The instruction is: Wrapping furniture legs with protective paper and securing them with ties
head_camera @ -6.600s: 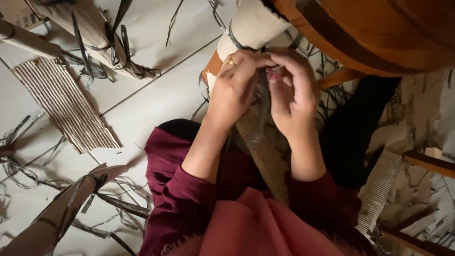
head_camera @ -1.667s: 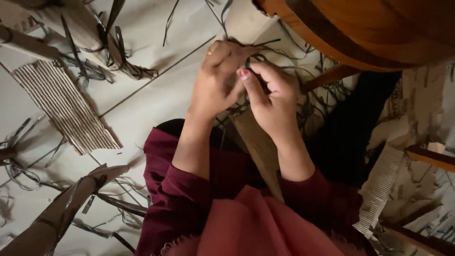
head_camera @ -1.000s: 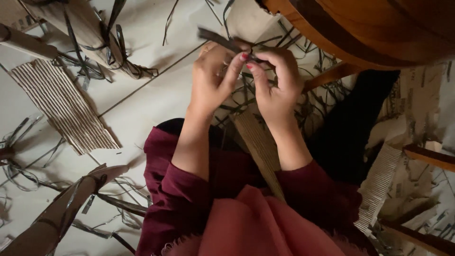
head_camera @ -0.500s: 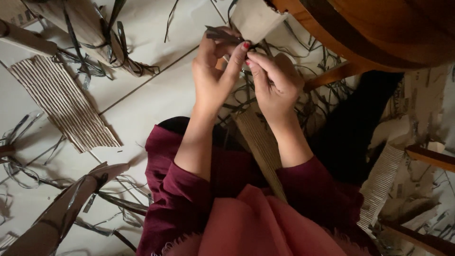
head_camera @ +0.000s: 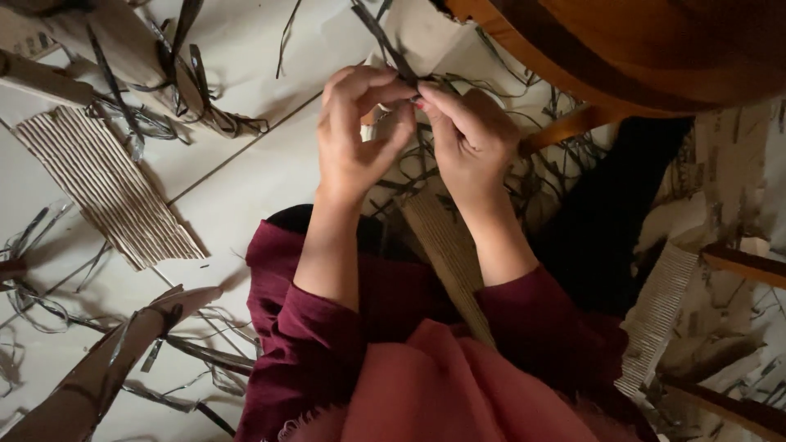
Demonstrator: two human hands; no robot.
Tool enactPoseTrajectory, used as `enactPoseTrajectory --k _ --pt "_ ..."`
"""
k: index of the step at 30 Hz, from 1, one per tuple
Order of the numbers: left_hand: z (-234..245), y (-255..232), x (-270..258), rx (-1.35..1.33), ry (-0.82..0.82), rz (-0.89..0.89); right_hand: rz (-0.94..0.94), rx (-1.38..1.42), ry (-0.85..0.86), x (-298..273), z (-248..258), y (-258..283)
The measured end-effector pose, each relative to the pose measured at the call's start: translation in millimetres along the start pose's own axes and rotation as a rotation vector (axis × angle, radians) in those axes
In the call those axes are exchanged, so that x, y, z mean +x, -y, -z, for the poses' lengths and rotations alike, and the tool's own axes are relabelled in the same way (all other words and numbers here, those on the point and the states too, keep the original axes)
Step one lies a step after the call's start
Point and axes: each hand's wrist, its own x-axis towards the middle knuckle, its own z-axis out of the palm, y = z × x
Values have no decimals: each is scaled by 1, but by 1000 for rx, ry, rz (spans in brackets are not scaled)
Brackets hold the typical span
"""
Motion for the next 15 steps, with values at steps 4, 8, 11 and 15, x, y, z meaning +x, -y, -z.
enactPoseTrajectory --k 4,8,11,15 --pt "-4 14 -3 96 -96 -175 5 -19 -30 -5 -4 -5" --pt "-3 5 0 60 -120 -178 -87 57 39 1 -2 5" --pt "-1 -1 4 -26 -77 -70 -127 58 60 2 -1 6" --pt "5 -13 7 -172 -65 75 -201 162 81 -4 -7 3"
